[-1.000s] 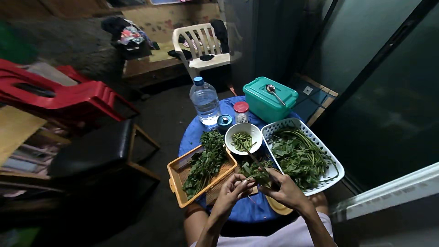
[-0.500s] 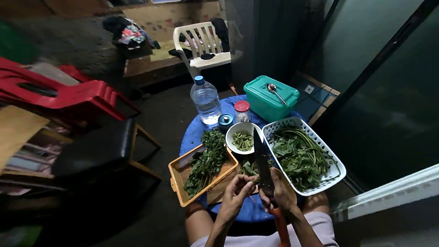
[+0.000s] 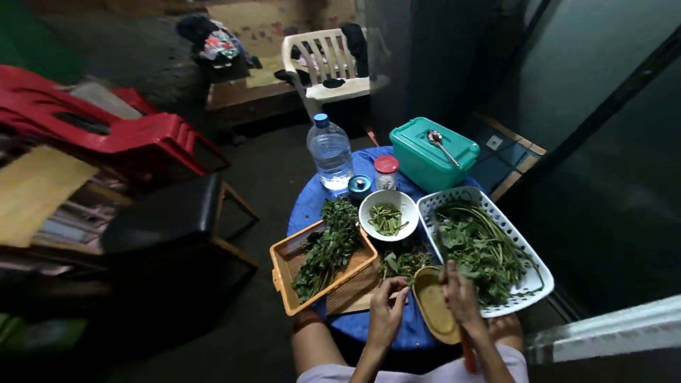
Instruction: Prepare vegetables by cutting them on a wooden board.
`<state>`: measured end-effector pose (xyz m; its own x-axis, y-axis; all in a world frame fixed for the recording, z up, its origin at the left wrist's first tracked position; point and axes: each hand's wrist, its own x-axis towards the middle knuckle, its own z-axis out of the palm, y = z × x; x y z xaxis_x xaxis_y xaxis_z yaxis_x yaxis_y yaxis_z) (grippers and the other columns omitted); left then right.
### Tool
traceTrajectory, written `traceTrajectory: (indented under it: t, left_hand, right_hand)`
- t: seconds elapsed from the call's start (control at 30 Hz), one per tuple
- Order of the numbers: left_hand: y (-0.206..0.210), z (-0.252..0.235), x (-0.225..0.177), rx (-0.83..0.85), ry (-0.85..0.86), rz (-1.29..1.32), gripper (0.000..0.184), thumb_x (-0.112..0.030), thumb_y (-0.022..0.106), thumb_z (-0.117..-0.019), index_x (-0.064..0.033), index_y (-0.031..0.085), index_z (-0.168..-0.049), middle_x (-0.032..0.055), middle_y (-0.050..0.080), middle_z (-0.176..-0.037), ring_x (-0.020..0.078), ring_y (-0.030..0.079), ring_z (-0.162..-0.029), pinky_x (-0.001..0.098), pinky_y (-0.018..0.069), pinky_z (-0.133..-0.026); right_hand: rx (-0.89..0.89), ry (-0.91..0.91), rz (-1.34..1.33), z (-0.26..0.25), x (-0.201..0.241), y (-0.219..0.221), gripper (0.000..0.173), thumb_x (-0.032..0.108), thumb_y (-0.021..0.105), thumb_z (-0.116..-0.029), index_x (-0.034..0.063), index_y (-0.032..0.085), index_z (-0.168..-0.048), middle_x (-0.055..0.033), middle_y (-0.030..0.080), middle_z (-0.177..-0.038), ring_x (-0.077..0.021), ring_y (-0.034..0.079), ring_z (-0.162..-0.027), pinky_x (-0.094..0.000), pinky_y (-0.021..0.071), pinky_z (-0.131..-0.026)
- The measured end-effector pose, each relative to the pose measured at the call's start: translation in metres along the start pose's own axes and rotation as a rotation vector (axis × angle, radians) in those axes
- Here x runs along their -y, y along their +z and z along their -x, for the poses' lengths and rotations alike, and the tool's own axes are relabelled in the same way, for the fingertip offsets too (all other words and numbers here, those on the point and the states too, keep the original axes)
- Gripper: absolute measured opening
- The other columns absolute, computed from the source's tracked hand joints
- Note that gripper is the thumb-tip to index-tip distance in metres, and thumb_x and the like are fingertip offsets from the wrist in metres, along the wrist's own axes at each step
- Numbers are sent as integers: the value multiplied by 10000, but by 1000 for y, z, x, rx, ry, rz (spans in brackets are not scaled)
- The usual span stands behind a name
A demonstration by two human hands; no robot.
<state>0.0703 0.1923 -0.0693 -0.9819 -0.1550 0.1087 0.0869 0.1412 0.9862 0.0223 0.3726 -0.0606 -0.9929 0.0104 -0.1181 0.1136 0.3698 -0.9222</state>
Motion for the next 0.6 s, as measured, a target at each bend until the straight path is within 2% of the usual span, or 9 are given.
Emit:
traceTrajectory:
  t: [0.07,0.13,0.23,0.3,0.37,0.4,0.47,0.53,0.6]
  left_hand:
    - [-3,-16,22,-78,-14,-107,165,-67,665,-965,34,697,-1091,111,734,-1046,137,728,-901,299,618,-820]
    - [-4,-34,47,-135,-40,-191,186,-80,659,-969,35,703,-1109,130,737,-1026,163,727,-894,327,609,-831]
    - [-7,-55,67,-114,-110,-269,421,-107,649,-989,36,592,-1381,164,744,-1103,229,739,-963,401,590,-913]
    - [-14,-62,66,-109,-144,-305,466,-133,648,-996,23,561,-1426,162,748,-1110,237,747,-954,415,596,-908]
    - [-32,-66,59,-179,-95,-354,333,-140,640,-999,40,673,-1277,186,746,-1086,260,750,-932,424,605,-887]
    - [-45,-68,57,-226,-75,-396,284,-149,632,-1004,32,708,-1209,179,748,-1076,257,748,-929,422,606,-879]
    - [-80,-75,59,-328,-66,-494,253,-153,619,-1009,13,724,-1168,164,741,-1086,256,735,-956,430,593,-900]
    - [-120,-85,68,-417,-96,-597,246,-125,623,-997,24,724,-1164,204,718,-1134,309,709,-1042,466,557,-964]
    - [-156,-94,70,-393,-270,-692,267,-101,617,-992,14,707,-1215,252,639,-1264,369,633,-1178,487,494,-1049]
  right_hand:
    - [-117,-87,134,-15,-3,-15,557,350,313,-1114,-87,655,-1164,-174,652,-805,-287,634,-692,-520,547,-689]
    - [-199,-89,226,-33,-8,-23,603,413,288,-1116,-67,650,-1149,-177,625,-750,-312,617,-644,-547,528,-646]
    - [-169,82,260,-55,-10,-33,706,530,225,-1099,-21,660,-1174,-201,620,-766,-354,612,-681,-579,509,-681]
    - [-78,230,229,-65,-16,-36,719,577,196,-1084,45,619,-1318,-169,597,-773,-296,571,-630,-506,503,-624]
    - [3,342,127,-65,-23,-37,679,583,181,-1082,137,502,-1481,-84,520,-703,-203,494,-535,-395,465,-519]
    - [21,388,63,-62,-27,-36,659,581,182,-1082,169,462,-1514,-57,497,-675,-174,479,-508,-362,452,-490]
    - [9,442,-80,-56,-35,-33,649,589,180,-1080,180,447,-1507,-6,442,-602,-121,445,-435,-300,424,-418]
    - [-2,458,-192,-49,-44,-31,651,597,174,-1076,179,452,-1491,16,409,-560,-101,423,-393,-277,412,-375]
    - [-4,448,-243,-42,-48,-32,658,584,156,-1080,177,452,-1503,18,398,-542,-101,416,-376,-273,407,-359]
